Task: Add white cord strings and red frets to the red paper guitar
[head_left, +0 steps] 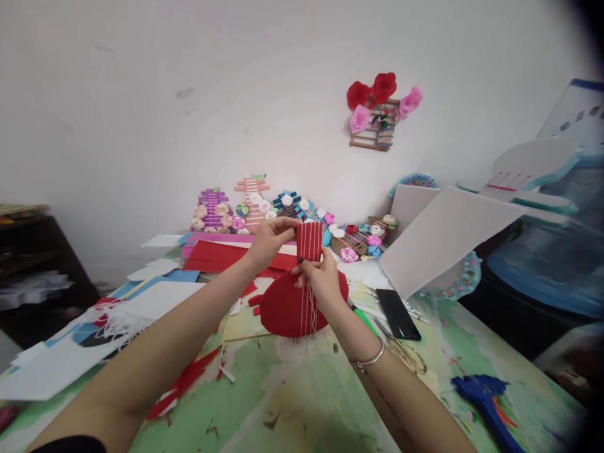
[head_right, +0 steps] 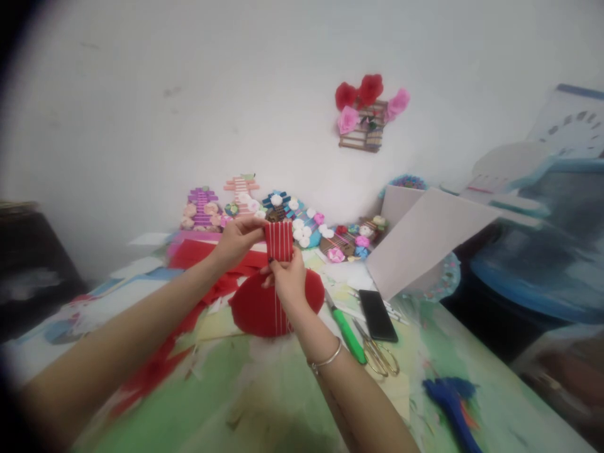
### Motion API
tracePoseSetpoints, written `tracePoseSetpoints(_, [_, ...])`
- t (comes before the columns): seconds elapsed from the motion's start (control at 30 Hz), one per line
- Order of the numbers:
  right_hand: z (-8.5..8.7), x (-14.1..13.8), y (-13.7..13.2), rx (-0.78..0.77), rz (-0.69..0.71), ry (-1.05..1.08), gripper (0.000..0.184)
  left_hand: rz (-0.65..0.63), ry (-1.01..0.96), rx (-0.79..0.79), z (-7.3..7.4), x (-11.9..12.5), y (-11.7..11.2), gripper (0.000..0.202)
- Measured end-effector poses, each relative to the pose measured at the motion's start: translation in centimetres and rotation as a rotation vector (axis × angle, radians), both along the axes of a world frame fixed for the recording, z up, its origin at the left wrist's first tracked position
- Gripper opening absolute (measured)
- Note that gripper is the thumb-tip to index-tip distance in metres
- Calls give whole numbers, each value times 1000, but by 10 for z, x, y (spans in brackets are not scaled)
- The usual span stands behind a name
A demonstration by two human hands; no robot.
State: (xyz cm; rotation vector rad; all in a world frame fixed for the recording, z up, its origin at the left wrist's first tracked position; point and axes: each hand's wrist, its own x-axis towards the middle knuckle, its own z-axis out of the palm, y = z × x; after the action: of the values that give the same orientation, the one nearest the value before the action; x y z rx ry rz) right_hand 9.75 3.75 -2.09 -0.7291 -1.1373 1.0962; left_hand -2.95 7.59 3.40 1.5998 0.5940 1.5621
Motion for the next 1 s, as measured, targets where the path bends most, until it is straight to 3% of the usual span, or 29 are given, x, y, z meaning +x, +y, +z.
tracePoseSetpoints(0.17, [-1, 0, 1, -6, -3, 0, 34, -108, -65, -11, -1, -2, -4, 22])
tracePoseSetpoints(0.43, [-5, -1, 0, -46, 4, 4, 38, 71, 15, -89, 3, 2, -4, 35])
tracePoseSetpoints(0.6, [-23, 3, -7, -44, -28, 7, 54, 83, 34, -145, 7, -1, -1, 40])
tracePoseSetpoints(0.83, [-49, 4, -42, 21, -212, -6, 61, 116, 33, -207, 5, -6, 14, 41])
tracePoseSetpoints(0.93, [-64, 3, -47, -25, -174, -18, 53, 137, 16, -200, 3, -8, 22, 38])
tracePoseSetpoints(1.0, [-78, 3, -46, -87, -125, -30, 37, 157, 9, -200, 4, -10, 25, 36])
